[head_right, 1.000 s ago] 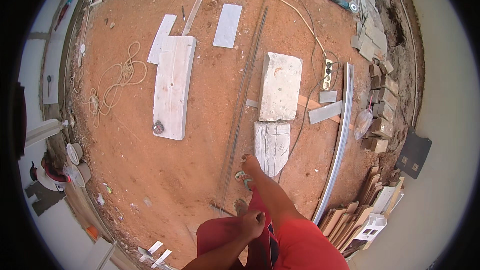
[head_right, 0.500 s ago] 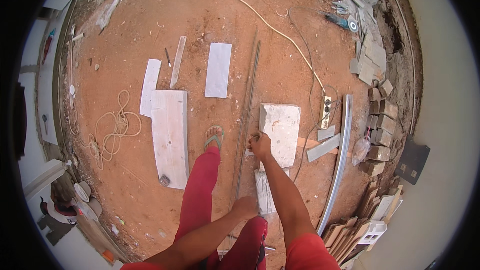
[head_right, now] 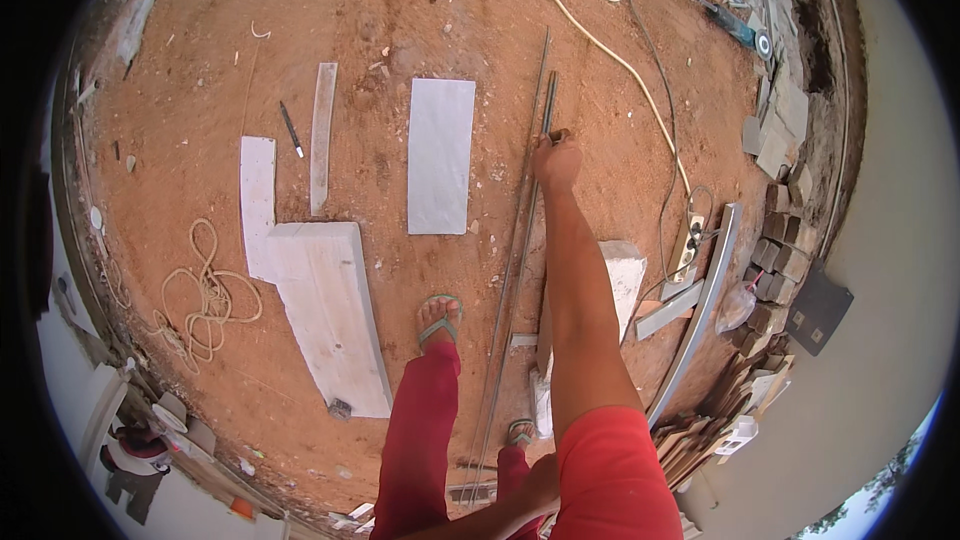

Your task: The person arranges several long metal rods on the ground and uses an angle grinder to cut them into shorter pieces. The person repeatedly positions the rods, cuts them, and moves the cut pieces aside.

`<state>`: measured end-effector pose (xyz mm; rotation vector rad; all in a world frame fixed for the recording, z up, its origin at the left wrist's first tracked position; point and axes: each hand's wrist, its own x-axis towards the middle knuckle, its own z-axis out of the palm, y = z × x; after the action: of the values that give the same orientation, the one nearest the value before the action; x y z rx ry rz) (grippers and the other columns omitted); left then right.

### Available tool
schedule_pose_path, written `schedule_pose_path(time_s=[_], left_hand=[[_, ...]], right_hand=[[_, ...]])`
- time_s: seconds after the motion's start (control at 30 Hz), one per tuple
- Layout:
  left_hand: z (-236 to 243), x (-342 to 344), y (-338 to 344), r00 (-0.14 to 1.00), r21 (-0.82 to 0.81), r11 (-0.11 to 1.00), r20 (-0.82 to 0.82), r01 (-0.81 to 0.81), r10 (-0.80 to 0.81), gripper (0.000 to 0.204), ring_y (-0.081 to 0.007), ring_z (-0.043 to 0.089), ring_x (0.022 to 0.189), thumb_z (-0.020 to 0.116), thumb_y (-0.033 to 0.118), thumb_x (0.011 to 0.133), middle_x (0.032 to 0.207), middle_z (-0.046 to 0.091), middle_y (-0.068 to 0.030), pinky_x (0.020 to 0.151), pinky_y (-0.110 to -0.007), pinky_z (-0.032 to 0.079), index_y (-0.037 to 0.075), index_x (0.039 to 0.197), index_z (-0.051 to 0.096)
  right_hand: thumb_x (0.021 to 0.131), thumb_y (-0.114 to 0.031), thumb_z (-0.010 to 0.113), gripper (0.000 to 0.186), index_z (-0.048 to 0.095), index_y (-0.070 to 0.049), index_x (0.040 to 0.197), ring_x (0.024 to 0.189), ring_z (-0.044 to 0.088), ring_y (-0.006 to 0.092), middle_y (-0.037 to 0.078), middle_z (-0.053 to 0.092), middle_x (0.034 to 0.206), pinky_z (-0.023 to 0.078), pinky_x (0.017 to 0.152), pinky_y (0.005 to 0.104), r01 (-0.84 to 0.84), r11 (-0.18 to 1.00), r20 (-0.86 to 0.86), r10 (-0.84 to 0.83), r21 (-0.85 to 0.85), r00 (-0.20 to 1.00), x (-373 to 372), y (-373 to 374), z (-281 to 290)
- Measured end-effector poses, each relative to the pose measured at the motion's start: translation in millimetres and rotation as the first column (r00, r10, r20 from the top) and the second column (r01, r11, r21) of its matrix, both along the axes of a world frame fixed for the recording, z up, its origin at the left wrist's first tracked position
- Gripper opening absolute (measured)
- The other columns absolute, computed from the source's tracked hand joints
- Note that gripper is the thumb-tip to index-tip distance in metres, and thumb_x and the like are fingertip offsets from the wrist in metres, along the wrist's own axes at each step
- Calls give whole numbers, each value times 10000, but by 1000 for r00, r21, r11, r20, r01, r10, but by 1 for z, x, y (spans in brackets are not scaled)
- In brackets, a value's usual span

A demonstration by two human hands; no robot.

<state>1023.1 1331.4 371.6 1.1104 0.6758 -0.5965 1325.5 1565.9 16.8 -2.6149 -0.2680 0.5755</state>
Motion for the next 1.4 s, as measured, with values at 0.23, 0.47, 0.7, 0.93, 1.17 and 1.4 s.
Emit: schedule_pose_path(time_s=[0.23,0.47,0.7,0.93,1.17,1.4], left_hand=[[7,31,84,992,-52,994,87,101,-96,357,-451,719,895,592,331,938,963,696,-271,759,-544,587,-11,1028,648],[-4,24,84,991,117,989,89,92,-103,398,-424,725,899,626,383,933,964,702,-269,776,-514,589,1,1037,668],[-13,1,48,900,243,881,64,405,-431,384,-398,731,901,635,393,929,951,741,-215,775,-500,590,22,982,719],[-14,-42,0,362,-124,355,32,926,-932,285,-335,724,945,643,197,804,1010,746,-212,825,-451,559,21,1006,743],[-21,-84,-55,198,-185,199,-27,962,-980,224,-183,694,650,617,79,830,751,739,-124,628,-339,519,-32,966,757],[17,-131,-87,277,-86,283,-78,955,-958,305,-132,601,651,619,-41,814,737,637,-40,598,-326,493,-5,1079,765]], right_hand=[[883,-223,769,238,704,0,937,832,722,397,245,718,861,534,741,482,-3,1000,127,4,-11,992,13,-2,-35],[890,-139,711,196,664,-15,1035,949,703,448,257,719,986,543,783,501,63,996,98,-56,-68,994,12,-18,-14],[846,-73,666,149,627,-12,976,882,683,485,291,684,890,537,767,523,-42,985,-183,72,165,981,-122,-74,61],[803,-86,739,380,677,13,1164,835,728,308,210,740,935,570,732,435,-181,860,-759,506,477,409,-298,-279,166],[874,-144,687,213,679,-30,1053,800,726,279,154,739,885,569,731,397,422,895,-412,-443,-145,796,-468,-640,285],[927,-183,618,171,698,-49,997,928,706,429,256,723,976,550,810,505,722,397,-53,-892,-567,449,-688,-879,525]])
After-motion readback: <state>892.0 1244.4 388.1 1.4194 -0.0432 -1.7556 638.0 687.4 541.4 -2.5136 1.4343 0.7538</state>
